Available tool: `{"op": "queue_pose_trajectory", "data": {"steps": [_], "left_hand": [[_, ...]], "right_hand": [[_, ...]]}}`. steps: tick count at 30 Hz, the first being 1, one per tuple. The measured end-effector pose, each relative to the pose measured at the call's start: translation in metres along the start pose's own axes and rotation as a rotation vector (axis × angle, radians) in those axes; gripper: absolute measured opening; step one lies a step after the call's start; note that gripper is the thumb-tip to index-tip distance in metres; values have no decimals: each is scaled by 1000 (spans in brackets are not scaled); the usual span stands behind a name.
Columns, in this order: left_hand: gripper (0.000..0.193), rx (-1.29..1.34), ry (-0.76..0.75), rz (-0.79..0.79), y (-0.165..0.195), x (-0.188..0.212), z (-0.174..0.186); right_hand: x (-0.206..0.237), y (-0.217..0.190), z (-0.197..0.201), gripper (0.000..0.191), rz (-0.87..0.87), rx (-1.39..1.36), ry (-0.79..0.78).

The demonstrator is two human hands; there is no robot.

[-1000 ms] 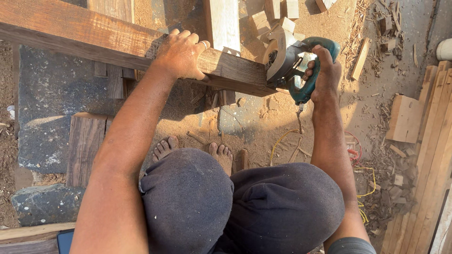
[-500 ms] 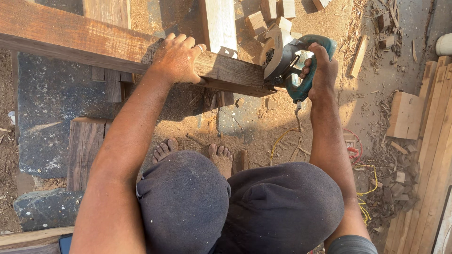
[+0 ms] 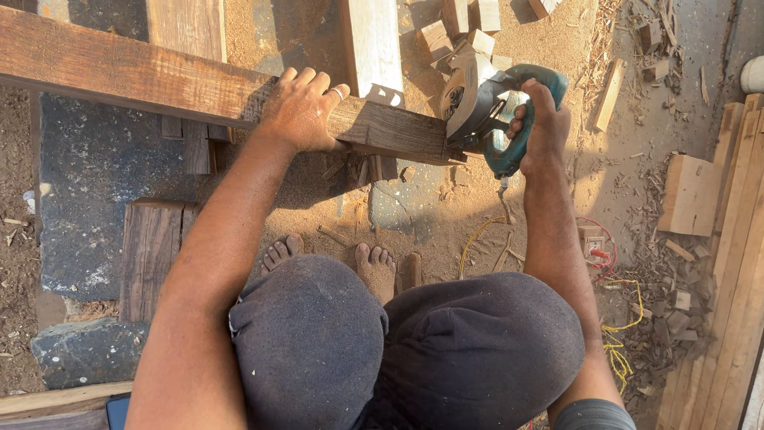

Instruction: The person uses a circular saw to cut a long wooden plank into smaller rectangular blocks. They repeatedly position the saw, cut the wood, and remove the cut pieces, accumulating a pile of small blocks on the ground.

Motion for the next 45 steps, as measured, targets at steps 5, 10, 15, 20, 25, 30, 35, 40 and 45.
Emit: {"op": "queue_pose_trajectory", "data": {"steps": [5,10,15,20,25,30,35,40,45], "left_hand": [[113,-88,-5,-8,0,3,-1],[109,-49,-41,19,-1,7,0],[107,-46,-59,8,9,11,6],[110,-17,-16,33,12,7,11],[109,-13,237,79,2,-13,33],[112,37,98,105,-4,-19,28],[115,324,-418,294,-35,-29,7],[91,179,-154,257,-62,-48,24],[85,101,34,198,-71,-45,10]], "right_hand": [[25,19,5,37,139,-23,-5],[60,28,13,36,172,-104,-14],[93,20,16,40,146,-114,-57],[136,25,37,36,57,-77,-52],[168,70,78,35,-191,-271,0],[138,150,99,27,-358,-730,42],[99,224,146,18,-444,-864,168],[70,276,200,28,-497,-1159,104],[42,298,273,42,-571,-1013,122]]}}
Point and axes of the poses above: each hand's wrist, its own x-axis away from the middle knuckle, its own z-axis out of the back of the hand, y = z × x, the point moved 8 cm from there along -x, towards the middle knuckle, and after that the axes turned 14 degrees about -z, right-handed, at the moved point
